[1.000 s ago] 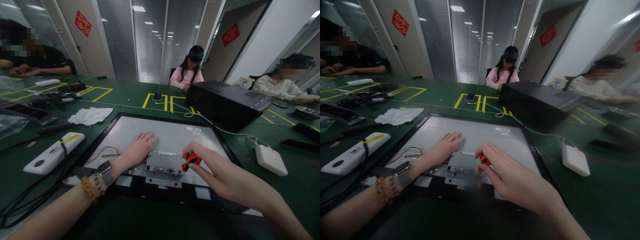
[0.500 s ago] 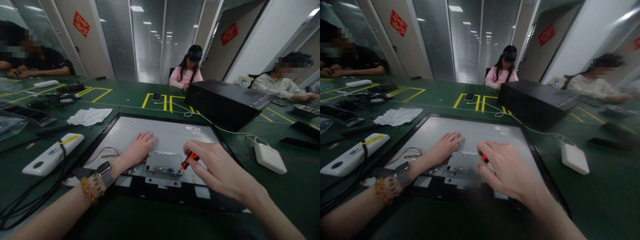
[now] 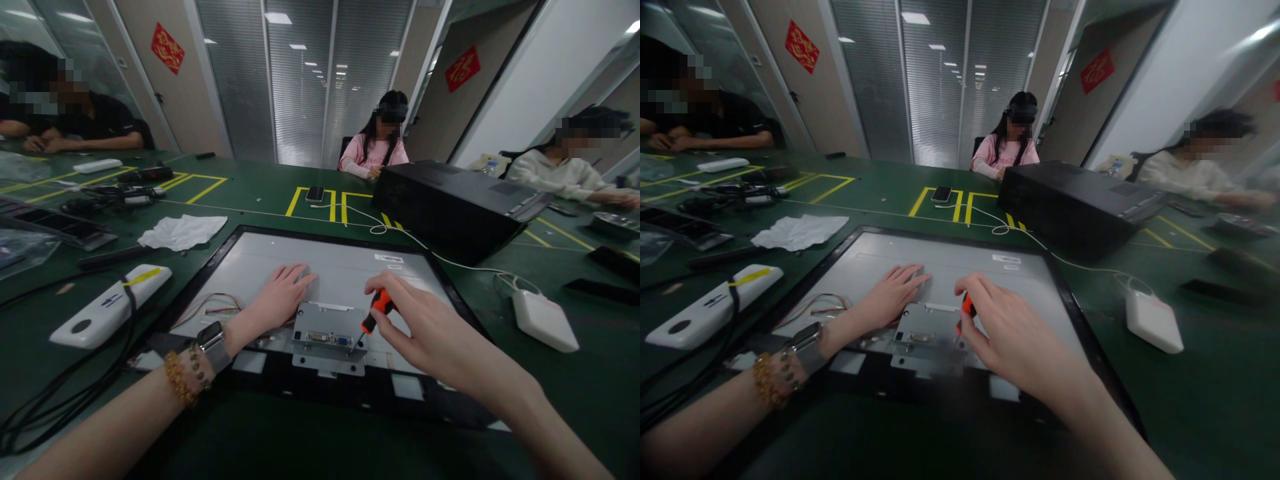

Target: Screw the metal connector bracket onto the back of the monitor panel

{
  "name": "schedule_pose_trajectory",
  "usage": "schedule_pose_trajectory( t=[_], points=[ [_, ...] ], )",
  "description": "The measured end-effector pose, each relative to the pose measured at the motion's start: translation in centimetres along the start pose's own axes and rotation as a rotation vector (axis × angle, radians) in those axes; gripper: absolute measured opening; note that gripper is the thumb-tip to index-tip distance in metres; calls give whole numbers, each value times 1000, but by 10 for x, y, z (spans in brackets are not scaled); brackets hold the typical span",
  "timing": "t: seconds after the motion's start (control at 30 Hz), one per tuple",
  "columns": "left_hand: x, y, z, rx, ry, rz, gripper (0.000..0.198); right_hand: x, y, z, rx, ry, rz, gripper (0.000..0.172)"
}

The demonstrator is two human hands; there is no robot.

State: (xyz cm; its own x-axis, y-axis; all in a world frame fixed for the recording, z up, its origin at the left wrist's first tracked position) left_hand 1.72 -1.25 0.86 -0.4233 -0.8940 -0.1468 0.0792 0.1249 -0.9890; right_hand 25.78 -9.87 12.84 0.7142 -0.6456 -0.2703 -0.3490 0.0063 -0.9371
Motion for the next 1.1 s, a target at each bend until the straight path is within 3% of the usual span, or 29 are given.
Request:
schedule_pose_trajectory(
  t=[0.2,0.63,0.87,1.1],
  points=[
    [0,1,-1,4,10,29,43,0,6,6,128,-39,17,19],
    [-1,4,-2,-3,6,27,44,1,-7,-8,-89,-7,-41,17],
    [0,2,-1,9,10,32,43,4,-2,-3,-4,45,-21,26],
    [-1,5,-2,15,6,46,42,2,-10,-3,-187,28,84,10]
  ],
)
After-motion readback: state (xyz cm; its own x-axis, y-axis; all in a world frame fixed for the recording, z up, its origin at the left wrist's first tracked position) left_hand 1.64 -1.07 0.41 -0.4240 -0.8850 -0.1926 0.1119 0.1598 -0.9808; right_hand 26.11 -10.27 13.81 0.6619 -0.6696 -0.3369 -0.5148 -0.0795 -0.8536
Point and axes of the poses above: each hand's wrist, its own x-axis away from the middle knuckle, its own y-axis out of the palm, z = x × y, the point moved 1 cm from there along -x, towards the middle knuckle, and after that the axes turned 12 degrees about -y, right-handed, at the moved point
